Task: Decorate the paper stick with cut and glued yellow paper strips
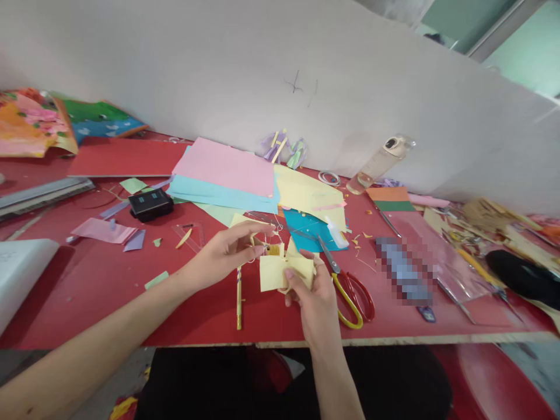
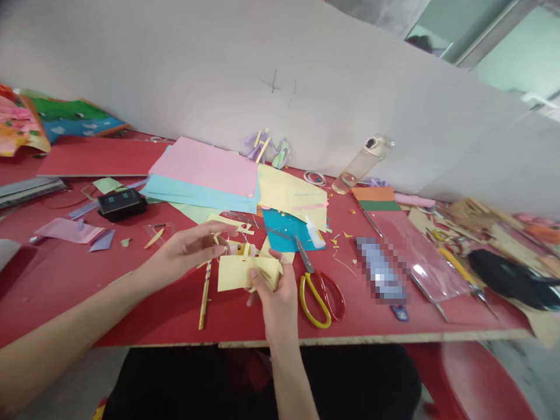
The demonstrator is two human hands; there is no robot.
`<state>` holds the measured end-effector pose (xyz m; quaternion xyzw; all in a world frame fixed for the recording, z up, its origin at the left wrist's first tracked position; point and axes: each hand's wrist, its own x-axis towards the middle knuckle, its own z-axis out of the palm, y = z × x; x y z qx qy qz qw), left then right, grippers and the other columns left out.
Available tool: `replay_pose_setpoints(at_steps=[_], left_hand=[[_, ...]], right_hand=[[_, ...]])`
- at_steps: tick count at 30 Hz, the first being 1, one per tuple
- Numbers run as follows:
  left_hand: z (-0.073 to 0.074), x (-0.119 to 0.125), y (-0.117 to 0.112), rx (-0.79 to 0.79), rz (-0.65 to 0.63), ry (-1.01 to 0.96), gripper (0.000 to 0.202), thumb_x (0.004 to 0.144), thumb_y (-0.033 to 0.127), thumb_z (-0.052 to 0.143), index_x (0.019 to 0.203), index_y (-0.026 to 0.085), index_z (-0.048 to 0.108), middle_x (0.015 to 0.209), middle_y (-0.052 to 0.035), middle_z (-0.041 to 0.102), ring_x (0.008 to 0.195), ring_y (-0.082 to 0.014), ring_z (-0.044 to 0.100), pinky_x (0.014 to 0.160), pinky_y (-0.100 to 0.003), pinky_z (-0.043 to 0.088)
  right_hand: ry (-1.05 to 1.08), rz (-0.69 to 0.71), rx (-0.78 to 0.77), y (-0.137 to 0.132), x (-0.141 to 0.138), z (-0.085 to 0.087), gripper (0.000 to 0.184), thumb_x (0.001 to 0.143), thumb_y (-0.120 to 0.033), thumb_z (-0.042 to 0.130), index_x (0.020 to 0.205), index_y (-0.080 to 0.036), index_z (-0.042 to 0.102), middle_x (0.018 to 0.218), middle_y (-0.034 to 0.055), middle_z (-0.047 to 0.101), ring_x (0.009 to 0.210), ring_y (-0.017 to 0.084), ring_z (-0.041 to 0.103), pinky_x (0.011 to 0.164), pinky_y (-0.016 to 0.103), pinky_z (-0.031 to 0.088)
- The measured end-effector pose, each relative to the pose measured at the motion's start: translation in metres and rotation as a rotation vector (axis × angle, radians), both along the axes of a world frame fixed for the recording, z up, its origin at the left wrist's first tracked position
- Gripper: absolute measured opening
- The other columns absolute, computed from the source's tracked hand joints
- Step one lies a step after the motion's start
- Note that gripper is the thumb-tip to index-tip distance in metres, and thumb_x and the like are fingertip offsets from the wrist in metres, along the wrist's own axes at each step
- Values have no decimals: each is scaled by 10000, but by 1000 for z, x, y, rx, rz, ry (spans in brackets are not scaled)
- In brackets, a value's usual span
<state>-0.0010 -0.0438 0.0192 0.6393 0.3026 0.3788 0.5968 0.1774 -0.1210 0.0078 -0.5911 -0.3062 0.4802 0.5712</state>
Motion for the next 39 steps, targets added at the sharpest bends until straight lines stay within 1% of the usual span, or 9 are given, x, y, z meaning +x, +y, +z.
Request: replay_pose_setpoints(at_steps=[6,11,18,22,26,28,31,34,39], left_hand=[[0,2,-2,-20,-17,-9,375,853,293,633,1218,222,585,1127,-73,635,880,-160,628,797,-304,503],[0,1,-3,-10,-12,19,428,821,302,671,1230,226,574,1149,-77,625,930,-188,635,807,-317,514],[2,3,-3,83,28,14,347,903,294,548,1244,230,560,1204,-81,552,988,-183,615,878,-331,516],[0,4,-2,85,34,-21,300,937,273,483,1222,240,570,1157,-71,559,938,-158,625,839,-301,523],[-3,2,-2,36,26,-31,312,909,247,544,1220,259,565,1027,-47,627,897,-153,642,734,-247,518],[-3,1,-1,-20,14,-28,336,893,243,573,1228,255,556,980,-42,650,884,-156,654,730,-245,516],[-3,2,-1,-94,7,-43,351,866,234,614,1212,252,556,944,-28,645,903,-167,665,796,-270,519],[-5,3,0,-101,24,-93,389,848,199,629,1217,282,541,956,-4,575,908,-169,670,815,-282,520],[-10,4,0,-76,50,-113,524,834,157,628,1294,352,469,953,11,494,939,-172,660,831,-294,519]], right_hand=[[-60,-77,27,1,-1,-4,593,678,-361,781,1171,-225,479,803,-16,625,502,108,569,390,211,472],[-64,-110,42,0,-4,-3,598,680,-366,780,1175,-223,477,820,-7,627,515,115,578,387,216,479],[9,-137,63,-4,-7,-1,631,703,-343,778,1233,-228,457,903,24,643,560,114,587,421,220,486],[34,-163,81,-4,-5,-3,684,696,-332,787,1274,-216,441,849,15,643,536,100,559,417,210,460],[21,-186,78,-4,-3,-7,669,700,-319,790,1263,-215,443,854,10,651,505,82,545,440,214,474],[0,-204,87,-3,-3,-7,630,719,-324,777,1255,-223,461,848,7,657,504,79,549,466,224,497],[-3,-254,110,-3,-7,-7,618,730,-345,765,1264,-234,474,885,26,666,560,107,585,489,246,529],[45,-290,124,-2,-13,-8,618,735,-351,757,1269,-231,470,939,49,667,677,153,633,517,257,550],[118,-202,139,0,-17,-12,572,773,-317,731,1270,-236,460,1029,60,653,789,176,661,615,283,577]])
